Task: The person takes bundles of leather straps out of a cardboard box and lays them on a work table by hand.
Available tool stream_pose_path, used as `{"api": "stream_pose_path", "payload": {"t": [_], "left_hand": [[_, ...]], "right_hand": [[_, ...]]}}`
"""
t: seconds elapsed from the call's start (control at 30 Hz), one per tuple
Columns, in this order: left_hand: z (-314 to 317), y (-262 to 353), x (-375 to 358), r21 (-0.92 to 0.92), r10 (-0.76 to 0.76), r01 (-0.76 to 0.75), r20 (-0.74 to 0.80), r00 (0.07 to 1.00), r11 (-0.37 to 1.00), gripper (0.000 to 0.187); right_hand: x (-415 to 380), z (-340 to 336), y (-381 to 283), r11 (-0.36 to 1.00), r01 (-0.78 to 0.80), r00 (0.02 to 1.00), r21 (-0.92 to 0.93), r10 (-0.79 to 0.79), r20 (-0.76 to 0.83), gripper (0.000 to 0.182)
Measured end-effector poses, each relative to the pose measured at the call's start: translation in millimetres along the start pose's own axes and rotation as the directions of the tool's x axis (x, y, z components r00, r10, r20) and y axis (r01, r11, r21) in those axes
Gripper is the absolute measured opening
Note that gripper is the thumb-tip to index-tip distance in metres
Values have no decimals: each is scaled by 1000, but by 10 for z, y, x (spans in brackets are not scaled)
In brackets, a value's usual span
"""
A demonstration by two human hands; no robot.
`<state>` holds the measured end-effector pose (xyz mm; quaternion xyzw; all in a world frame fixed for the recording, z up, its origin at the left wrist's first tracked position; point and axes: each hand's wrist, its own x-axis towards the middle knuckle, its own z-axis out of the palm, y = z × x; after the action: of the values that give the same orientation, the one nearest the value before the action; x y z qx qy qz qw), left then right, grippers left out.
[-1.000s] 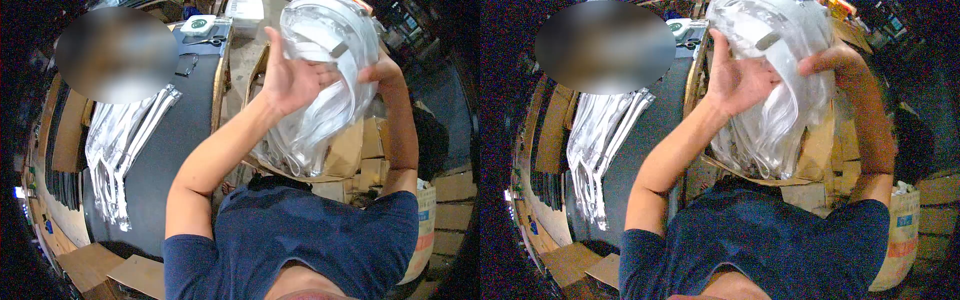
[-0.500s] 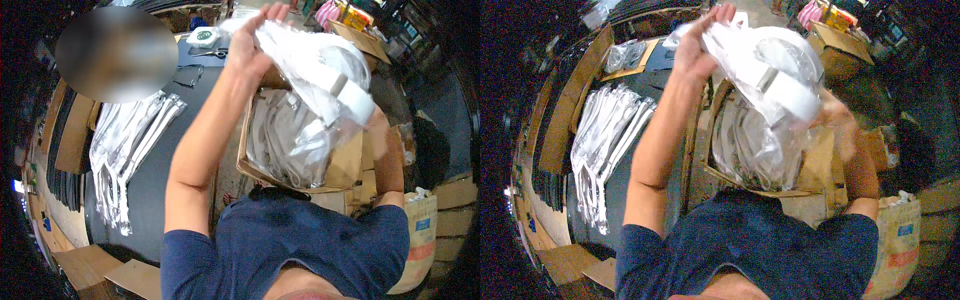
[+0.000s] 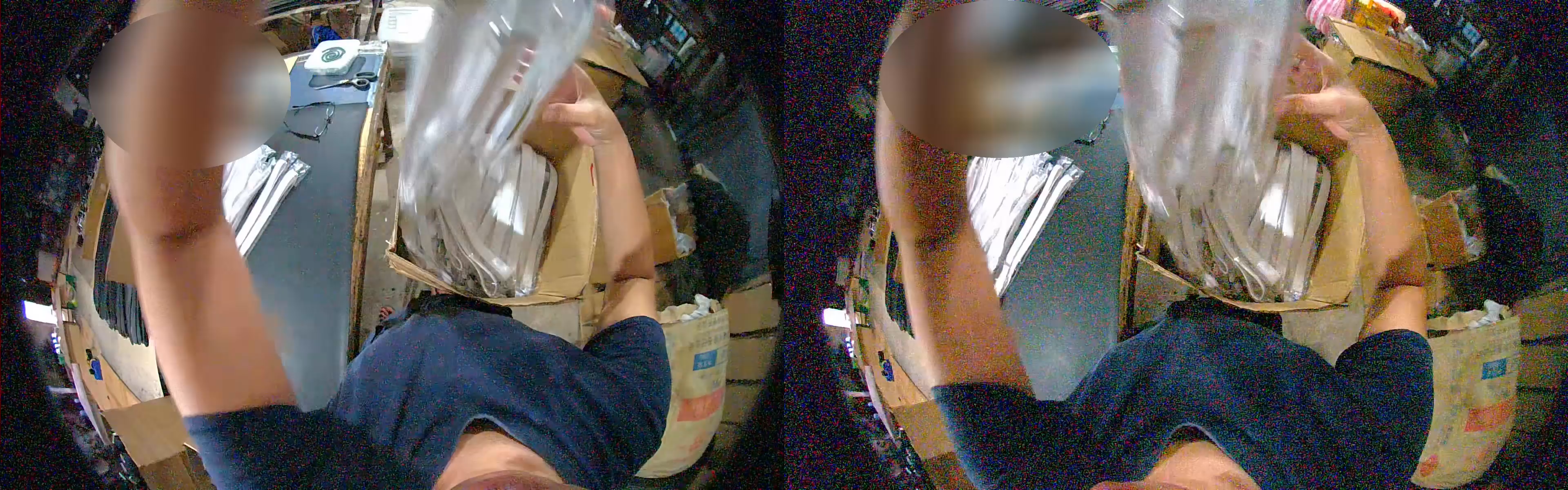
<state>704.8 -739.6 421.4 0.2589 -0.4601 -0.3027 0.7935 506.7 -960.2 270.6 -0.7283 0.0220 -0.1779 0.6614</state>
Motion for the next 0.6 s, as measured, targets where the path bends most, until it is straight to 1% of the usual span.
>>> {"api": "stream_pose_path", "payload": {"t": [0.03, 0.07, 0.1, 0.17, 0.2, 0.27, 0.3, 0.37, 0.4, 0.43, 0.47, 0.5, 0.6], "left_hand": [[-25, 60, -76, 53, 30, -31, 19, 999, 998, 30], [-51, 84, -193, 109, 51, -54, 35, 998, 993, 30], [-72, 104, -298, 159, 68, -76, 56, 996, 984, 29], [-99, 185, -473, 250, 79, -98, 83, 993, 963, 29], [-97, 206, -588, 285, 81, -104, 92, 992, 953, 29], [-129, 237, -790, 360, 83, -112, 94, 992, 926, 29], [-130, 241, -890, 392, 80, -110, 92, 993, 913, 29], [-148, 247, -1079, 450, 72, -96, 70, 995, 888, 29], [-161, 256, -1159, 476, 72, -89, 53, 996, 875, 29], [-174, 265, -1241, 499, 73, -83, 41, 997, 862, 29], [-173, 276, -1312, 525, 76, -79, 29, 997, 847, 29], [-170, 252, -1426, 547, 81, -81, 24, 996, 833, 28], [-209, 326, -1597, 605, 105, -70, -22, 994, 793, 28]], "right_hand": [[45, 0, 3, 979, 202, 978, -17, -201, 65, 88], [41, -83, 38, 959, 258, 965, -115, -251, 76, 88], [16, -120, 43, 959, 260, 965, -110, -253, 71, 88], [-20, -137, 35, 990, 102, 994, -93, -104, -20, 83], [-47, -180, 74, 990, 47, 996, -134, -58, -74, 73], [-89, -264, 173, 965, -80, 977, -251, 26, -211, 63], [-105, -384, 306, 956, -90, 971, -278, 21, -240, 58], [-181, -414, 359, 946, -153, 958, -287, 71, -276, 55], [-239, -347, 326, 949, -177, 942, -260, 87, -324, 53], [-267, -405, 394, 951, -208, 940, -229, 130, -317, 53], [-324, -412, 421, 954, -226, 926, -196, 148, -349, 54], [-370, -488, 462, 962, -202, 940, -185, 137, -314, 54], [-442, -444, 457, 908, -241, 895, -342, 71, -441, 47]]}}
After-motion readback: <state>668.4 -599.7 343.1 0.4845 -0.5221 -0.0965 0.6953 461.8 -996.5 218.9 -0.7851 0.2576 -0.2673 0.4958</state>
